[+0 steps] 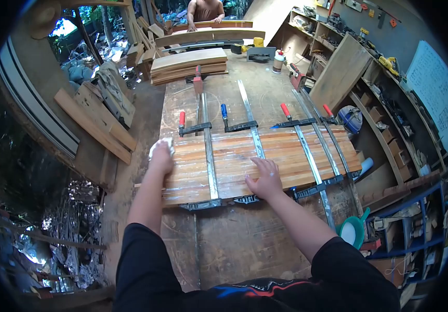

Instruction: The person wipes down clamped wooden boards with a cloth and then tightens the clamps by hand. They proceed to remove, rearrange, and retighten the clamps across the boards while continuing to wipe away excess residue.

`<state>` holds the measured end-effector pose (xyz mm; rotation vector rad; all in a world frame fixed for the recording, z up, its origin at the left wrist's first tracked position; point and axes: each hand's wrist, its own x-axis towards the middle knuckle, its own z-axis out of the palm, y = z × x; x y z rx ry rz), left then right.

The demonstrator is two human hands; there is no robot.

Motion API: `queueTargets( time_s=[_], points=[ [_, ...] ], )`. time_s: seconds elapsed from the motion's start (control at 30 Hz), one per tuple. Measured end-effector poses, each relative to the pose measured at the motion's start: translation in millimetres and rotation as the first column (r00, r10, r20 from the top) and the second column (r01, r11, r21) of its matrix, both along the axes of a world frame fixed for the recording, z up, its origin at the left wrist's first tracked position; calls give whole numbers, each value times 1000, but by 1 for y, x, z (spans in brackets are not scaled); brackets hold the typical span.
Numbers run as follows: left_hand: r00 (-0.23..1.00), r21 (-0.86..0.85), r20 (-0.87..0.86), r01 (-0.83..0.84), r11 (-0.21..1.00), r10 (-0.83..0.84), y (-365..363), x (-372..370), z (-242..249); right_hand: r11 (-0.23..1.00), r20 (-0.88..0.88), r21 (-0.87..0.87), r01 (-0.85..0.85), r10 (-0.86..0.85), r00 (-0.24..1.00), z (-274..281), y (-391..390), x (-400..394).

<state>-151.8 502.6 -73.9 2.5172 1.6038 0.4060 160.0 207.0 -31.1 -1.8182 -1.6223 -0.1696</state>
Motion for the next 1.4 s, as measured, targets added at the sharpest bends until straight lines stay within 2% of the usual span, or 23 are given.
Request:
queueTargets(
  time_s=[0.03, 0.07, 0.13, 0.17, 0.2, 0.23, 0.3, 0.37, 0.43, 0.53, 0.57, 0.63, 0.7, 0.73, 0.8, 0.83, 0.97, 1.0, 1.1, 1.13, 1.23, 1.33, 1.4],
  points=[
    [998, 202, 1, 58, 978, -59, -19, 15, 10, 1000, -10, -7, 15, -15, 1000, 1, 2, 0],
    [988, -91, 149, 43, 995, -29, -30, 30, 24, 999, -20, -18, 31, -32, 999, 1, 2, 1],
    [940, -75, 299, 193, 978, -162, -43, 67, 6, 997, -19, -42, 65, -66, 998, -2, 4, 2],
    [892, 100, 283, 337, 936, -351, -44, 86, -15, 994, -5, -72, 76, -77, 997, -8, 5, 4],
    [962, -93, 218, 190, 977, -166, -72, 105, 10, 994, 20, -66, 84, -83, 996, -11, 7, 6],
    [972, -216, 198, 170, 962, -127, -90, 101, 37, 994, 42, -75, 84, -81, 996, -18, 7, 7],
    [903, 68, 299, 301, 951, -308, -68, 84, 1, 993, 26, -99, 58, -56, 998, -6, 5, 5],
    [976, -118, 209, 85, 989, -59, -46, 62, 16, 985, -13, -158, 73, -76, 997, 1, -1, 2],
    [996, -124, 56, -65, 990, 73, -24, 29, 33, 993, -2, -110, 51, -51, 999, -1, 10, 0],
    [995, 182, -63, -70, 981, 83, -3, 42, 4, 999, 30, -12, 34, -33, 999, -7, 3, 1],
    [996, -18, -28, -86, 996, 86, -4, 56, -2, 998, 8, -20, 51, -51, 999, -7, 4, 1],
    [998, -221, 63, 2, 975, 12, -38, 87, 22, 996, -36, -60, 69, -71, 997, -4, 8, -1],
    [966, -88, 188, 195, 977, -176, -62, 110, 10, 991, -65, -106, 83, -91, 994, 0, 4, -1],
    [970, -166, 213, 154, 974, -118, -69, 107, 16, 993, -50, -83, 82, -86, 995, -13, 0, 1],
    [960, -129, 250, 164, 978, -128, -71, 102, 28, 995, -32, -46, 83, -85, 996, -12, 8, 11],
    [959, -147, 169, 254, 956, -229, -65, 100, 36, 993, -53, -91, 79, -84, 995, -7, 4, 8],
    [976, -77, 15, 218, 973, -217, -57, 104, 13, 997, -30, -82, 1, -3, 1000, -5, -4, 4],
    [978, -72, 41, 209, 975, -206, -57, 103, 13, 996, -3, -84, -8, 7, 1000, -4, -8, 5],
    [996, -302, 51, -49, 952, 68, -66, 79, 48, 998, 34, -56, -14, 16, 999, 17, -32, -4],
    [996, -282, 33, -76, 956, 88, -58, 70, 47, 999, 46, -33, -11, 13, 999, 33, -38, -11],
    [988, -185, -145, -84, 979, 57, -38, 70, 29, 979, 47, 202, -25, 16, 999, 91, -37, -1],
    [981, -127, -165, -124, 984, 102, -41, 76, 15, 974, -226, 221, 49, 2, 974, 126, -24, 21],
    [980, -126, -188, -91, 988, 66, -36, 72, 14, 986, -349, -169, 8, -67, 935, 117, -14, 28]
  ],
)
